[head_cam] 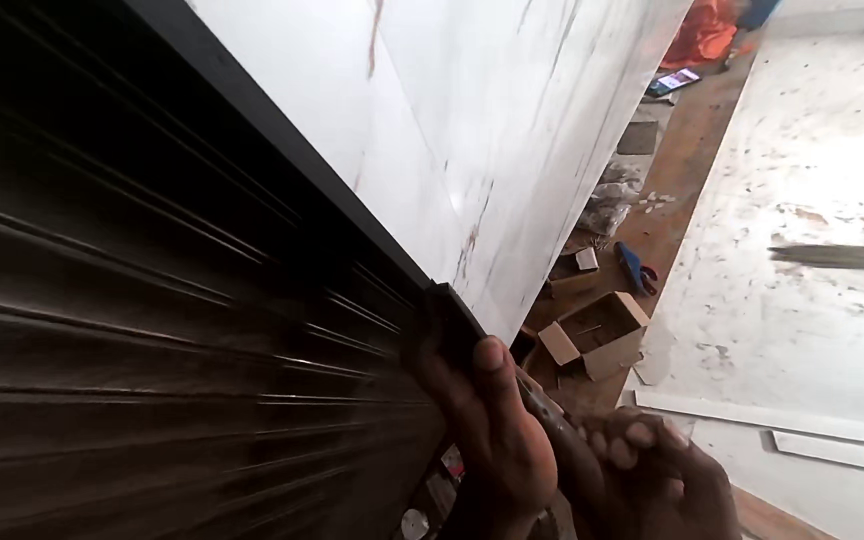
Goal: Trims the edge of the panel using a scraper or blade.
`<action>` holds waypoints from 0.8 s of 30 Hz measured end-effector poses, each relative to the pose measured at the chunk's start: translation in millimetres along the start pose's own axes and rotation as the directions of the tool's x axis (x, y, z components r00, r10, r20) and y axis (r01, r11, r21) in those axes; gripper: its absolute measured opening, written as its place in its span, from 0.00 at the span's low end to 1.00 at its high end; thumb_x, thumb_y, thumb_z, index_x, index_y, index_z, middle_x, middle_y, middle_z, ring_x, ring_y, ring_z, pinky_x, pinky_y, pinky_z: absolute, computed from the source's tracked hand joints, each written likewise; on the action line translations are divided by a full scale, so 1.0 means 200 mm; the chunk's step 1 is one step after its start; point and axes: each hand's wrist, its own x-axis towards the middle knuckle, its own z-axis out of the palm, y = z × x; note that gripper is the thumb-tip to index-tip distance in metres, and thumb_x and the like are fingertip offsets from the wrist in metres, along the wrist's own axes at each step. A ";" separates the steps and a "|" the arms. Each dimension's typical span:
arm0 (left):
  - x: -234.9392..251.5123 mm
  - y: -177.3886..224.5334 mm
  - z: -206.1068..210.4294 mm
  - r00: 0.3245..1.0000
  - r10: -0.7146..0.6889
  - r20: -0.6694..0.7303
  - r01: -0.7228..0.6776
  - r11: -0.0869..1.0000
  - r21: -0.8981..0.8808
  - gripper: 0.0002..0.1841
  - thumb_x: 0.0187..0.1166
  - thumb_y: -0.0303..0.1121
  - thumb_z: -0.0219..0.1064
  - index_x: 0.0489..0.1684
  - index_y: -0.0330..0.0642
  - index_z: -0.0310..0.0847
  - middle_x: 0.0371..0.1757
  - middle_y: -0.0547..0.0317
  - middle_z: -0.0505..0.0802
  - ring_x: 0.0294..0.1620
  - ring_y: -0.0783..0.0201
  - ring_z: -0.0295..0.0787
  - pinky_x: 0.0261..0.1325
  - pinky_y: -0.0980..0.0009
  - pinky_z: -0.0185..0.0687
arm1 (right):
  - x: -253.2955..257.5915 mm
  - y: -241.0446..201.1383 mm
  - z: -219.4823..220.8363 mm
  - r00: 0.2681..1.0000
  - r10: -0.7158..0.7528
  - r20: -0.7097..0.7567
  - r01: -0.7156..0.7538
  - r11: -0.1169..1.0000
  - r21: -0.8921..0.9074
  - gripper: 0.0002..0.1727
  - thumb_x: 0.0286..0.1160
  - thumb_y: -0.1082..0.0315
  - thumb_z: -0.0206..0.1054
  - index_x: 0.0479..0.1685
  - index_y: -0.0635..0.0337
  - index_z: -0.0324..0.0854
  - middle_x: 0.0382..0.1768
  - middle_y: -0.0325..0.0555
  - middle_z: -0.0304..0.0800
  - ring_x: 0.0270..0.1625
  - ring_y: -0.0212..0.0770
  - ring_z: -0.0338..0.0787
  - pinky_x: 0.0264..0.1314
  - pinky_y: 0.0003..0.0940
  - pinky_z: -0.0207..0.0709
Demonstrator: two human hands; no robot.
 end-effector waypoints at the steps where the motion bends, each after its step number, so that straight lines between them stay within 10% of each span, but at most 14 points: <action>1: 0.01 0.00 0.00 1.000 -0.006 -0.006 0.006 1.000 0.001 0.18 0.87 0.59 0.54 0.64 0.63 0.62 0.32 0.67 0.78 0.17 0.69 0.78 0.14 0.69 0.84 | 0.00 0.00 0.01 1.000 -0.007 -0.014 0.007 1.000 -0.004 0.20 0.81 0.54 0.63 0.27 0.56 0.90 0.23 0.38 0.89 0.30 0.33 0.91 0.41 0.30 0.88; 24: 0.02 0.00 -0.01 1.000 -0.016 0.011 0.015 0.998 0.056 0.19 0.87 0.59 0.53 0.67 0.65 0.62 0.36 0.68 0.79 0.23 0.70 0.81 0.19 0.70 0.87 | -0.02 0.04 0.01 0.993 0.037 -0.111 -0.033 0.999 0.037 0.17 0.82 0.54 0.63 0.32 0.53 0.92 0.26 0.37 0.91 0.31 0.31 0.92 0.40 0.29 0.89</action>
